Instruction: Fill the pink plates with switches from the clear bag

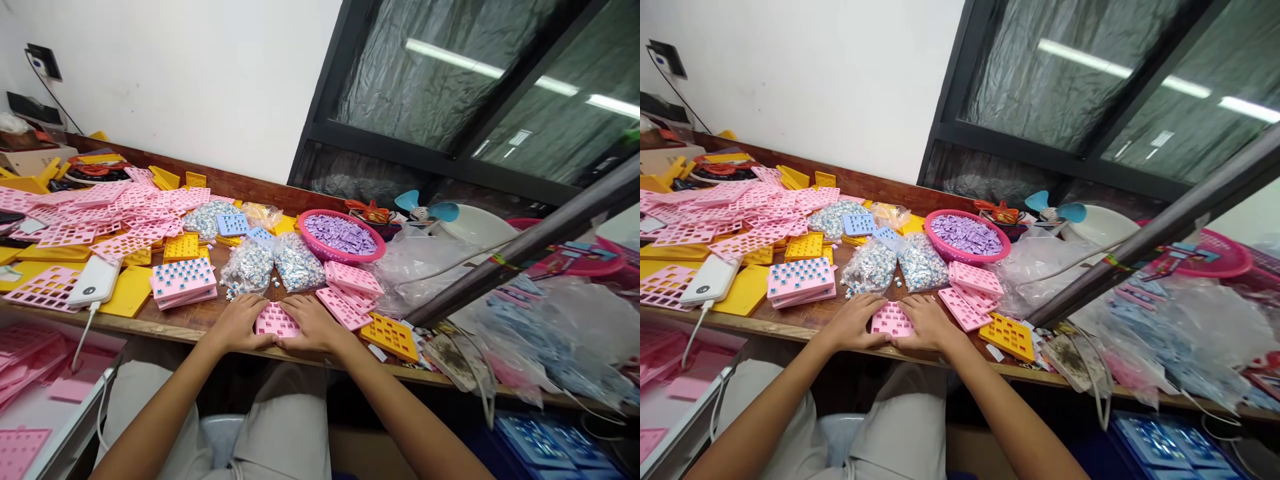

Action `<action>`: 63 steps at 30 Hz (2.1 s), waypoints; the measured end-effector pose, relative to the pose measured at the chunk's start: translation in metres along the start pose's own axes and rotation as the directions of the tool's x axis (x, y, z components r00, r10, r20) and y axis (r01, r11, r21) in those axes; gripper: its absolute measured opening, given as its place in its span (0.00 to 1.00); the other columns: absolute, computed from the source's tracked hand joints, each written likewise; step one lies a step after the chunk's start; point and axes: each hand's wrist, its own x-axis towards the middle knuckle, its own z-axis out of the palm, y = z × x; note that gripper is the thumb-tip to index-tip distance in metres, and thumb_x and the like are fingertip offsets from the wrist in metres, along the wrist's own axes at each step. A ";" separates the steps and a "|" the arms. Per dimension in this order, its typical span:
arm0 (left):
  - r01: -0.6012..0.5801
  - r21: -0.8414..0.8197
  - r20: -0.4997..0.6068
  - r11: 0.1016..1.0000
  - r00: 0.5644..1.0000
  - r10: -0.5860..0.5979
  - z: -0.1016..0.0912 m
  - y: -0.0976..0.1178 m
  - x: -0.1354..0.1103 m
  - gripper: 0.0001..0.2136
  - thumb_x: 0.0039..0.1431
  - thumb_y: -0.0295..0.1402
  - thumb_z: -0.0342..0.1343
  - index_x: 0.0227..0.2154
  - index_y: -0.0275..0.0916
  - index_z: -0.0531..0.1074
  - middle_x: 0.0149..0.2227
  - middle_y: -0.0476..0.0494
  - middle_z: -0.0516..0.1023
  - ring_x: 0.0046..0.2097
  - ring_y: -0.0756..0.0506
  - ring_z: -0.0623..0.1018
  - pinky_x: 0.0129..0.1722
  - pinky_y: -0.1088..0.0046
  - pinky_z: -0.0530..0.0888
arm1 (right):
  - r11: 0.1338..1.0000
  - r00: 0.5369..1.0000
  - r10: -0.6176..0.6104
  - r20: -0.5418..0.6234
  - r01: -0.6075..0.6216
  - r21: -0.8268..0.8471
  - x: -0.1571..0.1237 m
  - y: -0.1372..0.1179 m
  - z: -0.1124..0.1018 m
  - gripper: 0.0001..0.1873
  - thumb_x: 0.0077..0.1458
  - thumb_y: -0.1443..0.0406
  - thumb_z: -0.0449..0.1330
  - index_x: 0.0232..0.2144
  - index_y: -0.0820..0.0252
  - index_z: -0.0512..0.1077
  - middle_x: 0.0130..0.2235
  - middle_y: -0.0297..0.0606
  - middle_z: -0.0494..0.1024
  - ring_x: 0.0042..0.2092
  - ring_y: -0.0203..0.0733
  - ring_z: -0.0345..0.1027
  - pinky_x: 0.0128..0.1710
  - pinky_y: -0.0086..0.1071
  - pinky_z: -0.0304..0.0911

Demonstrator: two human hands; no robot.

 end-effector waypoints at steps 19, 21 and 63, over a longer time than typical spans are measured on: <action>-0.062 0.086 -0.003 0.994 0.998 0.063 0.007 0.001 -0.004 0.32 0.58 0.55 0.55 0.60 0.43 0.69 0.60 0.36 0.72 0.62 0.31 0.67 0.67 0.49 0.54 | 0.834 0.841 0.520 -0.148 -0.537 -0.122 -0.171 0.008 0.002 0.27 0.58 0.43 0.59 0.43 0.58 0.76 0.45 0.50 0.80 0.48 0.59 0.73 0.48 0.47 0.65; -0.048 0.100 0.002 0.994 0.999 0.049 0.013 0.006 0.000 0.30 0.62 0.56 0.50 0.61 0.43 0.68 0.60 0.35 0.72 0.63 0.31 0.66 0.67 0.47 0.50 | 0.806 0.821 0.549 -0.160 -0.570 -0.161 -0.203 0.006 0.017 0.20 0.63 0.49 0.55 0.39 0.57 0.76 0.41 0.48 0.81 0.43 0.57 0.75 0.44 0.45 0.66; 0.059 0.221 0.103 0.973 0.991 -0.084 0.052 0.013 0.021 0.32 0.72 0.50 0.34 0.68 0.32 0.57 0.69 0.31 0.61 0.69 0.35 0.61 0.67 0.55 0.52 | 0.791 0.760 0.601 -0.249 -0.610 0.047 -0.231 -0.031 0.025 0.27 0.70 0.49 0.42 0.39 0.55 0.76 0.32 0.41 0.83 0.32 0.49 0.80 0.29 0.33 0.67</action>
